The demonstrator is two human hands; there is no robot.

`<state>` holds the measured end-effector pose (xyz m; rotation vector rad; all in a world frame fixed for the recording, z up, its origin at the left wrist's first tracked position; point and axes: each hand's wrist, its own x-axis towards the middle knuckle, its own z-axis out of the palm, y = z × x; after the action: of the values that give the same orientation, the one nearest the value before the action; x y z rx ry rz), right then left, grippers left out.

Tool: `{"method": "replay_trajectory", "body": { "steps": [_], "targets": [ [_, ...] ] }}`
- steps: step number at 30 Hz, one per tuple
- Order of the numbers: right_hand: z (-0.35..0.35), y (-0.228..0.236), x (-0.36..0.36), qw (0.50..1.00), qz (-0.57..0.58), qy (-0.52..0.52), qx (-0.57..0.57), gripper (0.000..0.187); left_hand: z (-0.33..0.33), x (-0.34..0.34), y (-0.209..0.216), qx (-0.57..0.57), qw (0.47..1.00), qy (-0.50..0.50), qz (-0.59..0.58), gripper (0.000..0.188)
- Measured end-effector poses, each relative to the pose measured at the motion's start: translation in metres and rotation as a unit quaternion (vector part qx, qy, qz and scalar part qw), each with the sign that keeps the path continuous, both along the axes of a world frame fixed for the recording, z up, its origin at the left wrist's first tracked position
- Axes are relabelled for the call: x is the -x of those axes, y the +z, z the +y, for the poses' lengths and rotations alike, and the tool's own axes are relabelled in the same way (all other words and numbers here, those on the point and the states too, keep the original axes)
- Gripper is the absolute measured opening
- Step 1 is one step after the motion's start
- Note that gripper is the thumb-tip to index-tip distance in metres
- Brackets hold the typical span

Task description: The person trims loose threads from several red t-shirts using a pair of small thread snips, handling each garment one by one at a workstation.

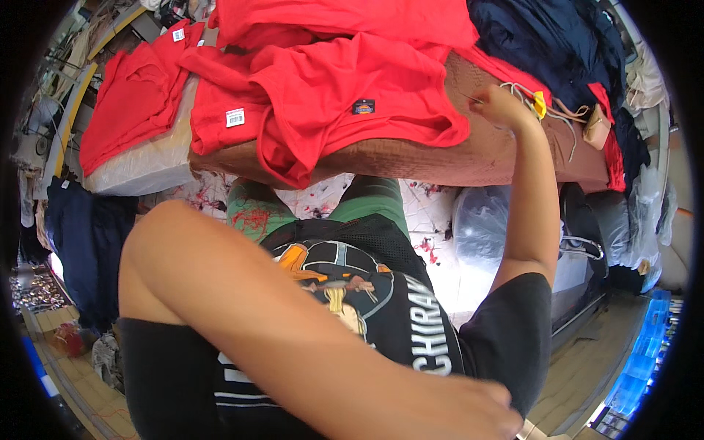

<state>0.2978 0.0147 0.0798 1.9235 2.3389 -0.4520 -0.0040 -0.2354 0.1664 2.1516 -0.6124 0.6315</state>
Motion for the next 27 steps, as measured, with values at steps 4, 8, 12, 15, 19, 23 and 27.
{"method": "replay_trajectory", "body": {
  "steps": [4,8,12,15,19,23,27],
  "targets": [
    [0.006,-0.023,0.056,0.988,0.065,-0.137,-0.020,0.041,0.098,0.074,-0.015,-0.015,0.897,0.391,0.205,0.038],
    [0.017,-0.090,0.060,0.957,0.144,-0.155,-0.200,0.034,0.188,0.128,-0.109,-0.108,0.577,0.736,0.337,0.054],
    [0.001,-0.074,0.065,0.945,0.193,-0.116,-0.238,0.028,0.248,0.150,-0.150,0.098,0.655,0.724,0.190,0.047],
    [-0.009,-0.047,0.026,0.926,0.167,-0.115,-0.318,0.025,0.282,0.148,-0.114,0.140,0.733,0.665,-0.029,0.038],
    [-0.031,-0.029,0.009,0.930,0.184,-0.129,-0.290,0.023,0.313,0.153,-0.101,0.094,0.721,0.685,0.041,0.040],
    [-0.016,-0.070,0.008,0.960,0.118,-0.098,-0.233,0.021,0.345,0.158,-0.138,-0.069,0.637,0.717,0.273,0.041],
    [-0.034,-0.038,0.066,0.950,0.178,-0.069,-0.248,0.021,0.296,0.117,-0.113,-0.230,0.610,0.756,0.058,0.027]
  ]
}}
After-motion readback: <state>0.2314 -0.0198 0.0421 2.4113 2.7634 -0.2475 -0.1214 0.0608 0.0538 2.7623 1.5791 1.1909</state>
